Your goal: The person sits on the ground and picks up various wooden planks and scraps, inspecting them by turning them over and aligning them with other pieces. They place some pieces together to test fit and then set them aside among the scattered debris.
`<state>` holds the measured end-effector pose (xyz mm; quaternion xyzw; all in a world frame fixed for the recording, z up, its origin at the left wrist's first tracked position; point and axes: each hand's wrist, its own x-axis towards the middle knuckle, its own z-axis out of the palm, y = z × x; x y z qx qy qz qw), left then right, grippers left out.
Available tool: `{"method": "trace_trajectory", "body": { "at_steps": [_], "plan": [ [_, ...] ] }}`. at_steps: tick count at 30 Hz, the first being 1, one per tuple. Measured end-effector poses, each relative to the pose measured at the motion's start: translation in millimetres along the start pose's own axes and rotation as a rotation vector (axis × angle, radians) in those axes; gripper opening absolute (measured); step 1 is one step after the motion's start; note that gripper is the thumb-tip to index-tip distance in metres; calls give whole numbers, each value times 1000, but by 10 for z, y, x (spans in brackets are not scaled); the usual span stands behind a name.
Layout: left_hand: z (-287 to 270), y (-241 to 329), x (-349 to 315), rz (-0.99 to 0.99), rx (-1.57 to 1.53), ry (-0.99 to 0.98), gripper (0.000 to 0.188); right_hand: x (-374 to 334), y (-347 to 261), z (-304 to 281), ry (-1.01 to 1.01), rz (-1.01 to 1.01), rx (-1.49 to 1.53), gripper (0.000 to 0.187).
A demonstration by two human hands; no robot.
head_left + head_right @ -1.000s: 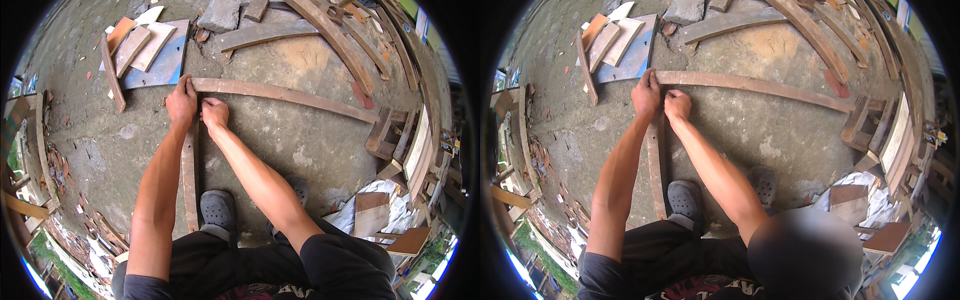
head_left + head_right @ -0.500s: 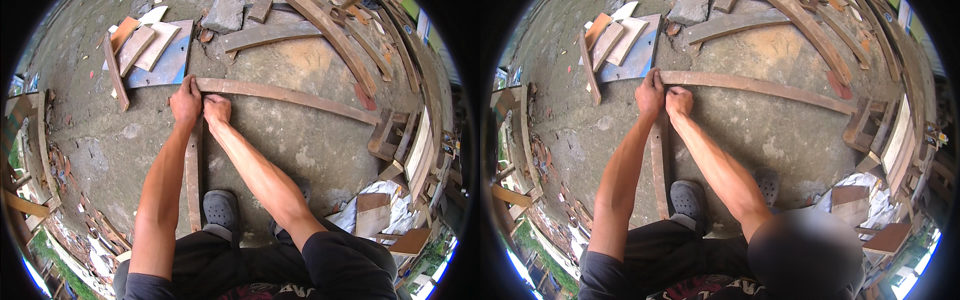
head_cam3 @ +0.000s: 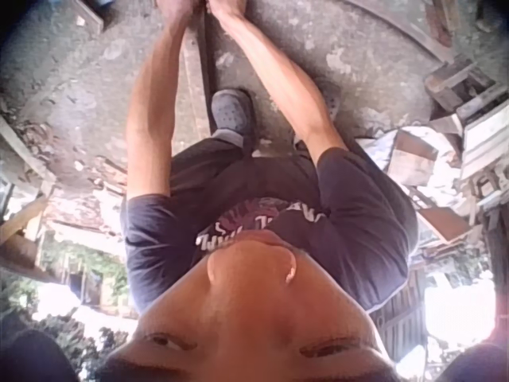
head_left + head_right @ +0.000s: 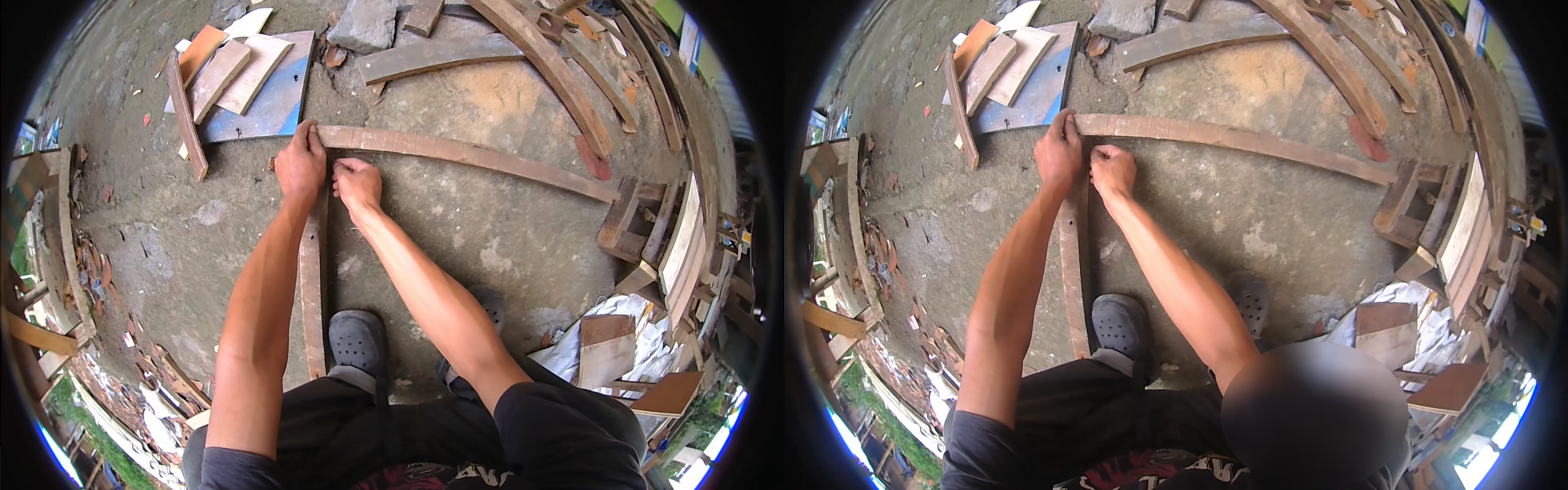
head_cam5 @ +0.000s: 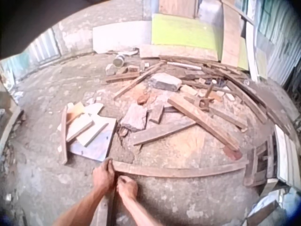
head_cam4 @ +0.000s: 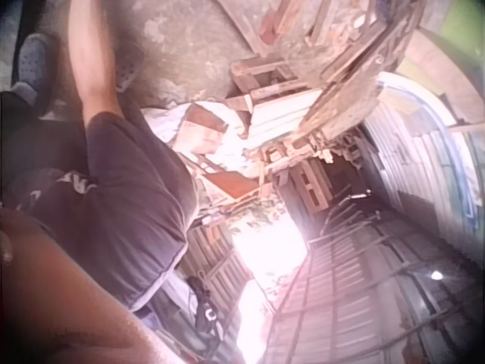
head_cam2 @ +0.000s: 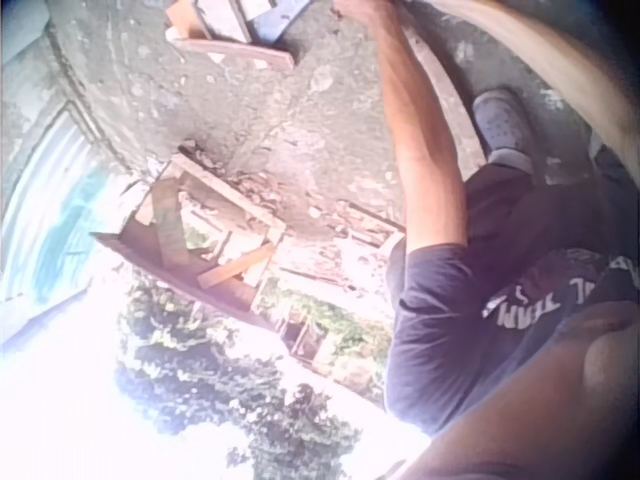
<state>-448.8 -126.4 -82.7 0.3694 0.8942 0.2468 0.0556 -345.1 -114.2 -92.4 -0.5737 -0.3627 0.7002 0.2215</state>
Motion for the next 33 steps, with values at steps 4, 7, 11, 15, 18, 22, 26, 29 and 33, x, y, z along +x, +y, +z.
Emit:
{"method": "trace_trajectory", "body": {
  "at_steps": [4, 7, 11, 15, 18, 22, 26, 29, 33],
  "plan": [
    [-40, 68, 3, -83, -9, -80, 28, 281, 197, 122, 103, -70, -134, 20],
    [-47, 105, 8, -93, -21, -90, 28, 420, 281, 174, 162, -101, -196, 19],
    [-44, 48, 2, -49, -19, -43, 27, 403, 304, 208, 129, -89, -88, 17],
    [16, 52, 10, -34, -22, -26, 26, 317, 277, 173, 78, -136, 52, 15],
    [2, -54, 15, -26, -30, -1, 26, 6, -8, 164, -38, -55, 124, 15],
    [-65, 20, -3, -108, -23, -94, 28, -215, -203, -38, -110, -137, 110, 18],
    [-51, 89, 12, -85, -23, -76, 27, -96, -50, -72, -56, -31, -4, 21],
    [-47, 52, 5, -41, -32, -33, 28, 18, 38, 17, -17, 15, -56, 23],
    [-56, 41, 4, -95, -16, -75, 28, 155, 121, 130, 37, 22, -88, 22]
  ]
}}
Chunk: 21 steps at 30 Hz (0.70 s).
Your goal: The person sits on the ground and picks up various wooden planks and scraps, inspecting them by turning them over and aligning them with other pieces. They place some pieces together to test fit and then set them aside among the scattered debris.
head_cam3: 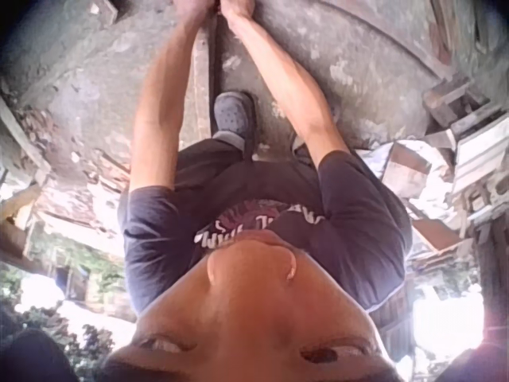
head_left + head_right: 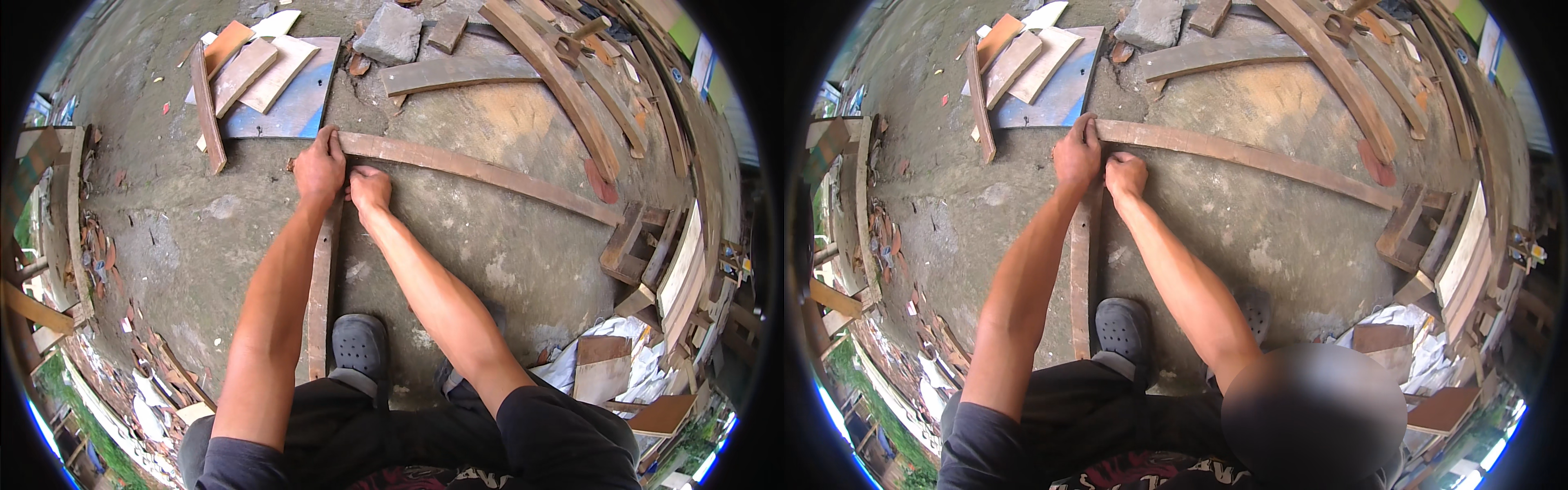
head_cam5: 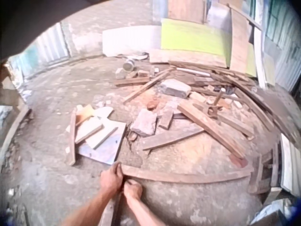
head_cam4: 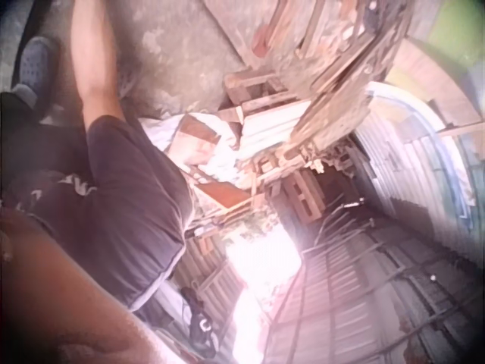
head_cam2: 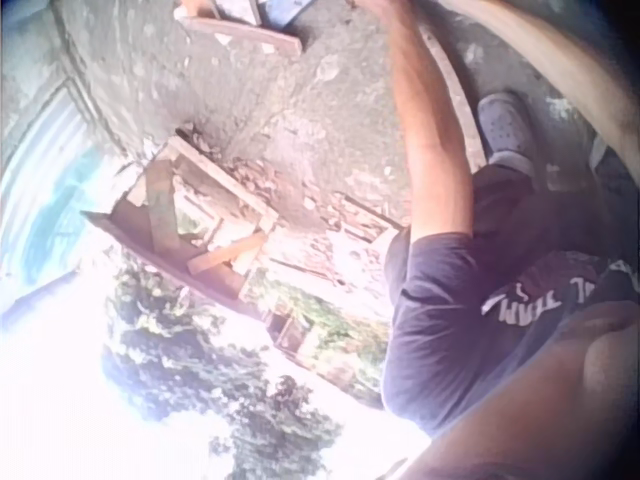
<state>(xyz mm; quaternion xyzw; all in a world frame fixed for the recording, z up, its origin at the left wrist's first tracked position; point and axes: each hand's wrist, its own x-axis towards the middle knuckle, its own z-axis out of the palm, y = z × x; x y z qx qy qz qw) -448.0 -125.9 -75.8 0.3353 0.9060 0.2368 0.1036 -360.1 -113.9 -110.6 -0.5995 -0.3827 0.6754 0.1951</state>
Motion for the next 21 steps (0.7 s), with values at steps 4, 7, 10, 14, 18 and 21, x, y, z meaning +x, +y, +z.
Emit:
{"method": "trace_trajectory", "body": {
  "at_steps": [4, 7, 10, 14, 18, 21],
  "plan": [
    [47, 39, 11, 60, -31, 39, 28, 233, 127, 29, 114, -121, -114, 19],
    [3, -24, -3, 44, -30, 33, 28, 179, 73, 92, 104, -190, -178, 18],
    [24, -17, 1, 65, -44, 59, 27, 170, 48, 79, 90, -147, -42, 17],
    [32, -13, 0, 65, -52, 54, 27, 81, -70, 18, -7, -98, 24, 13],
    [35, -60, 9, 54, -64, 56, 27, -133, -244, -139, -141, -384, -23, 19],
    [5, -41, 12, 23, -67, 20, 28, -299, -558, -309, -202, -337, 15, 21]
  ]
}}
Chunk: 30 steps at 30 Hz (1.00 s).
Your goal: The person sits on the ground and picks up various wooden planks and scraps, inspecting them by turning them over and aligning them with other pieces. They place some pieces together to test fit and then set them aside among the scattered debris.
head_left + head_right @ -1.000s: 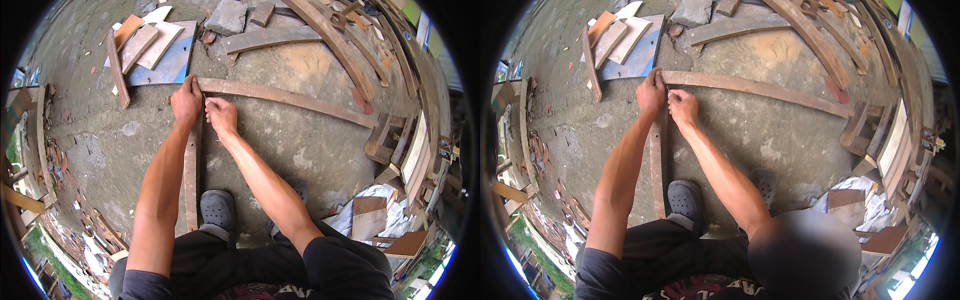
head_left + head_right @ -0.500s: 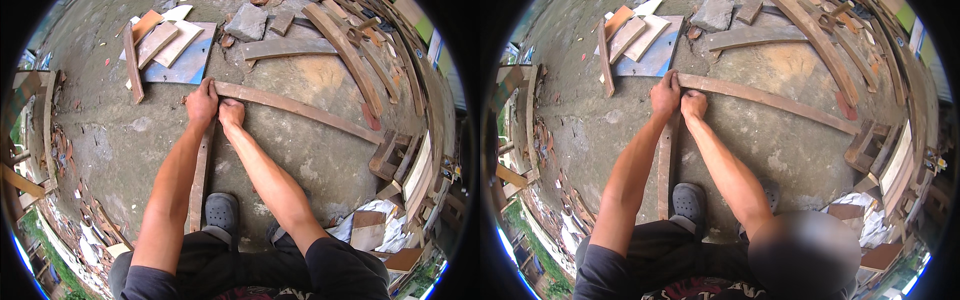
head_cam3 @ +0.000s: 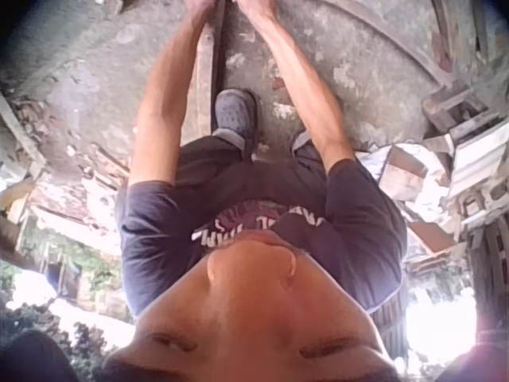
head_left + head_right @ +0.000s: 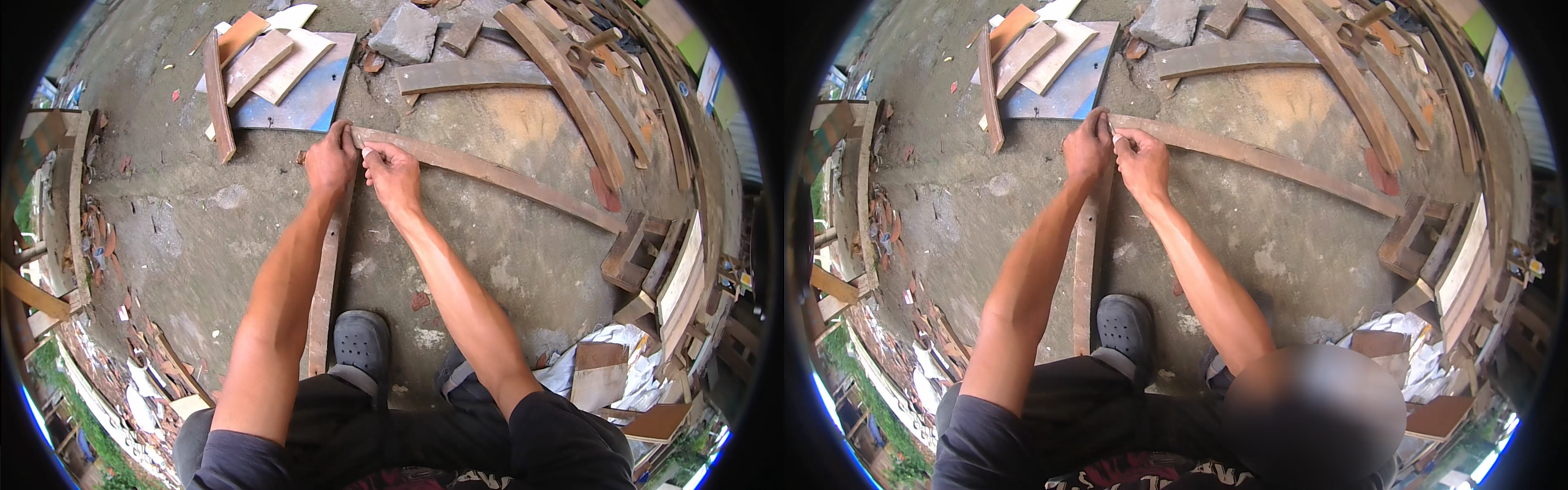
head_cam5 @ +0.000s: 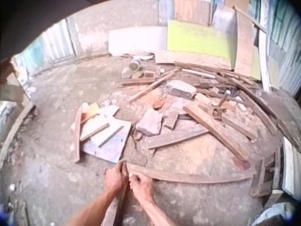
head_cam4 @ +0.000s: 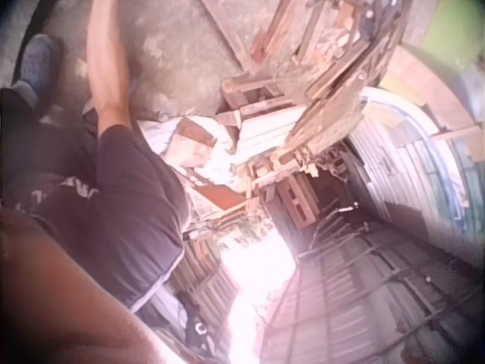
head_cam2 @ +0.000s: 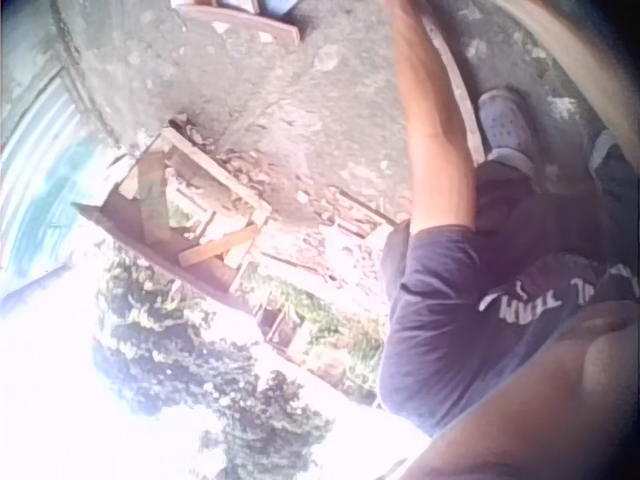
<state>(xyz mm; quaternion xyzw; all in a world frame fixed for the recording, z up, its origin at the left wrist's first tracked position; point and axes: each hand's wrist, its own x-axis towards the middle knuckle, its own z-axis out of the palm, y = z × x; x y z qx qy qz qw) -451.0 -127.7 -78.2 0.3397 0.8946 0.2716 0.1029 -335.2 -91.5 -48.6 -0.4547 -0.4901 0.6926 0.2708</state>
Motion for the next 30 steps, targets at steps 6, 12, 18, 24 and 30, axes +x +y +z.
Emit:
{"method": "trace_trajectory", "body": {
  "at_steps": [6, 12, 18, 24, 30],
  "plan": [
    [-8, 63, -5, -4, 39, -22, 28, -11, 330, 37, 65, 215, -54, 19],
    [35, 32, 8, 26, 35, -8, 27, 220, 543, 156, 147, 279, -184, 21],
    [2, -11, -3, 25, 53, 6, 26, 223, 615, 261, 197, 332, -168, 19],
    [34, 21, 18, 58, 60, 28, 26, 339, 705, 271, 272, 254, -307, 17],
    [40, 17, 27, 48, 18, 13, 27, 255, 482, 281, 243, 169, -98, 14]
  ]
}}
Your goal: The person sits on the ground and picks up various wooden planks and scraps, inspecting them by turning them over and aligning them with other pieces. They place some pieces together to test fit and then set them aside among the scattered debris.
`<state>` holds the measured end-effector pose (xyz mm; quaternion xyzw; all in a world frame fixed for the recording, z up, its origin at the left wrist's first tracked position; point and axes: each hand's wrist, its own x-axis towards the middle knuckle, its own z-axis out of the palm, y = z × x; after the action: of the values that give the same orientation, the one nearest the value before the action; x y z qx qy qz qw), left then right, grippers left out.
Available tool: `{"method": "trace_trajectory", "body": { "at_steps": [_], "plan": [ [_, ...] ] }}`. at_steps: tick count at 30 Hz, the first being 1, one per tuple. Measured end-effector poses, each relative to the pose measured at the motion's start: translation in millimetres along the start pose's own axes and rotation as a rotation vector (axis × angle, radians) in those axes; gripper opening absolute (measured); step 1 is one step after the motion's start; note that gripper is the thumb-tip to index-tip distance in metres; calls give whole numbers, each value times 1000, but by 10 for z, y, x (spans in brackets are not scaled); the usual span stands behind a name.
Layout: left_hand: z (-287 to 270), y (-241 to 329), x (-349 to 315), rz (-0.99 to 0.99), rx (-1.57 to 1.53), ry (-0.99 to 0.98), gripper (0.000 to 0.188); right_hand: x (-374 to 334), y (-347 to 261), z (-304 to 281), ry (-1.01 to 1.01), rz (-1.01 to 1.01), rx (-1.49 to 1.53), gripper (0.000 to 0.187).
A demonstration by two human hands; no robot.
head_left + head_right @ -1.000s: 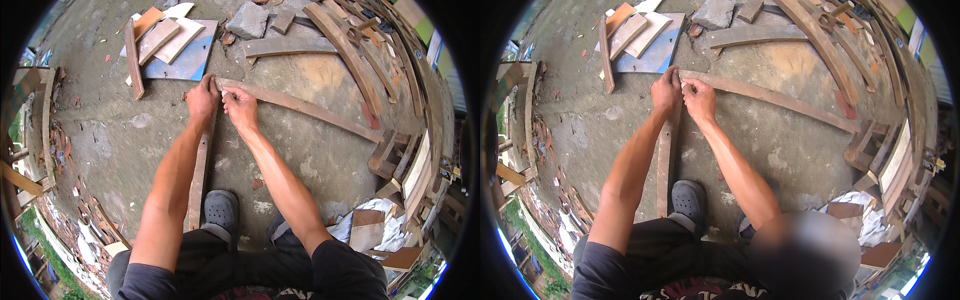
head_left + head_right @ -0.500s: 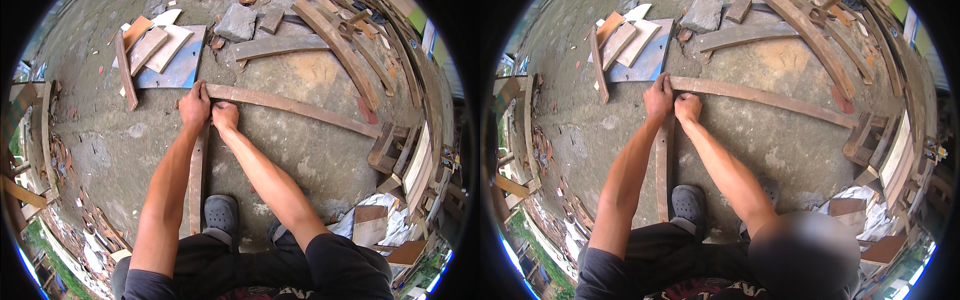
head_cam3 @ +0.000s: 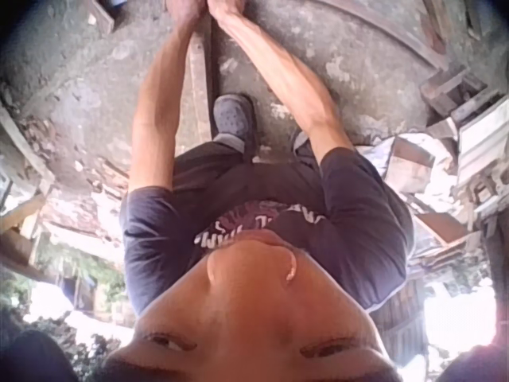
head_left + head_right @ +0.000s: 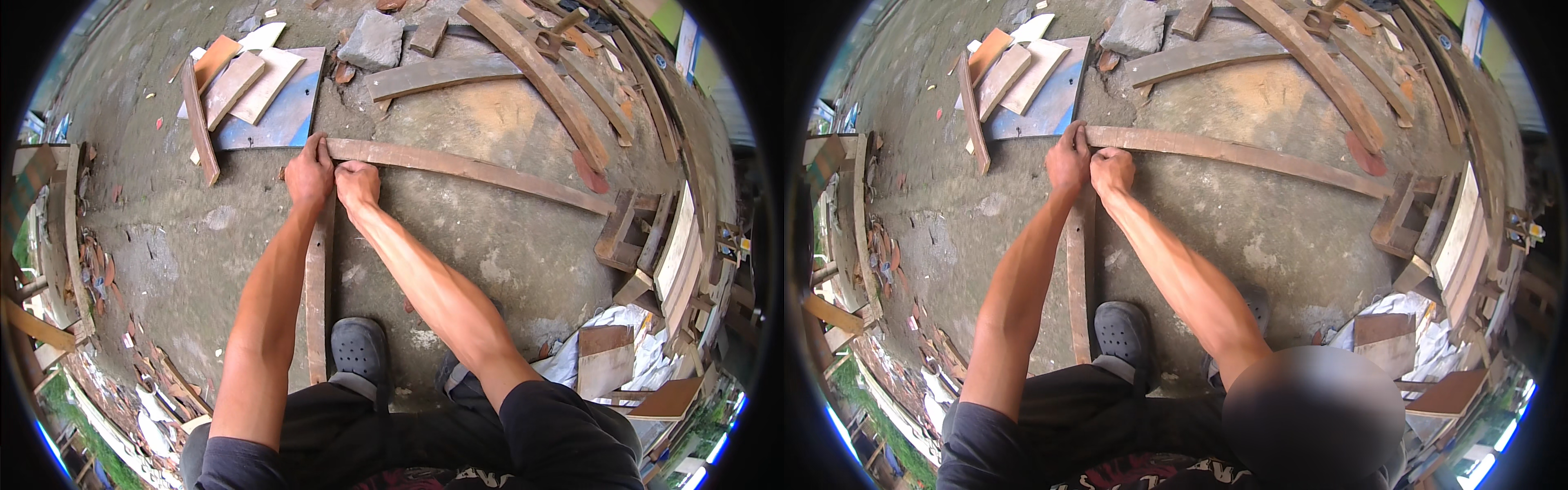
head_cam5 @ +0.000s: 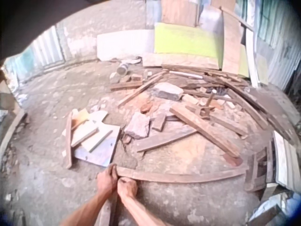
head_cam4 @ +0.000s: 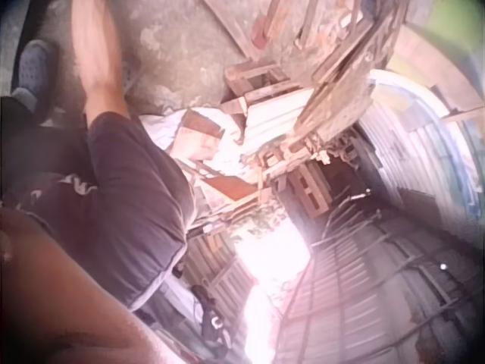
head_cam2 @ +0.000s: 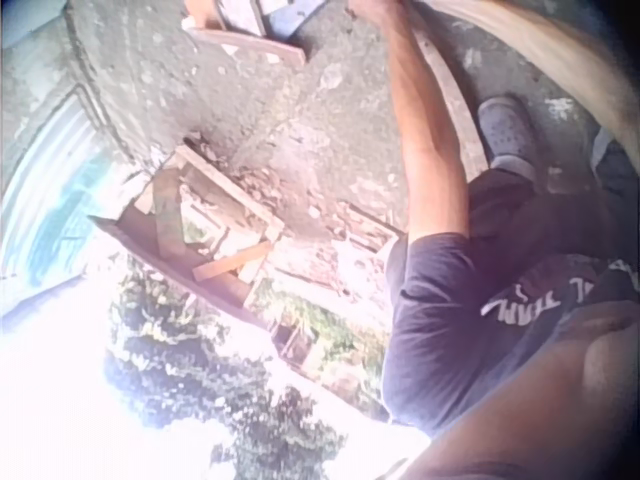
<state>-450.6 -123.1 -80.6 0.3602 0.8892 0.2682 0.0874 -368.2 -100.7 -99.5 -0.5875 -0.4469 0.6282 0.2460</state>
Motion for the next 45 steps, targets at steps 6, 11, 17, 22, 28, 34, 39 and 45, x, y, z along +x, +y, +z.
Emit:
{"method": "trace_trajectory", "body": {
  "at_steps": [6, 11, 17, 22, 28, 34, 39, 45],
  "plan": [
    [-95, -85, -116, -6, 12, -8, 28, -329, -1349, -341, -345, -197, 317, 19],
    [-62, -34, -63, -9, -22, -3, 31, -223, -1966, -767, -346, -326, -107, 19],
    [-91, -126, -76, -99, -111, -4, 38, -155, -1174, -1161, -529, -125, -875, 29],
    [-78, -159, -59, -186, -196, 4, 46, -336, -551, -1604, -593, -216, -1291, 34],
    [-214, -96, -156, -170, -92, -90, 50, -407, -421, -2016, -631, -314, -1574, 32],
    [-256, 34, -227, 96, -7, 28, 46, -322, -1018, -2444, -540, -391, -1681, 34],
    [-119, 100, -152, 330, 8, 192, 40, -270, -1412, -2892, -411, -296, -1850, 23],
    [-410, 62, 166, 254, 12, 232, 34, -118, -1775, -3471, -297, -363, -1929, 36]
  ]
}}
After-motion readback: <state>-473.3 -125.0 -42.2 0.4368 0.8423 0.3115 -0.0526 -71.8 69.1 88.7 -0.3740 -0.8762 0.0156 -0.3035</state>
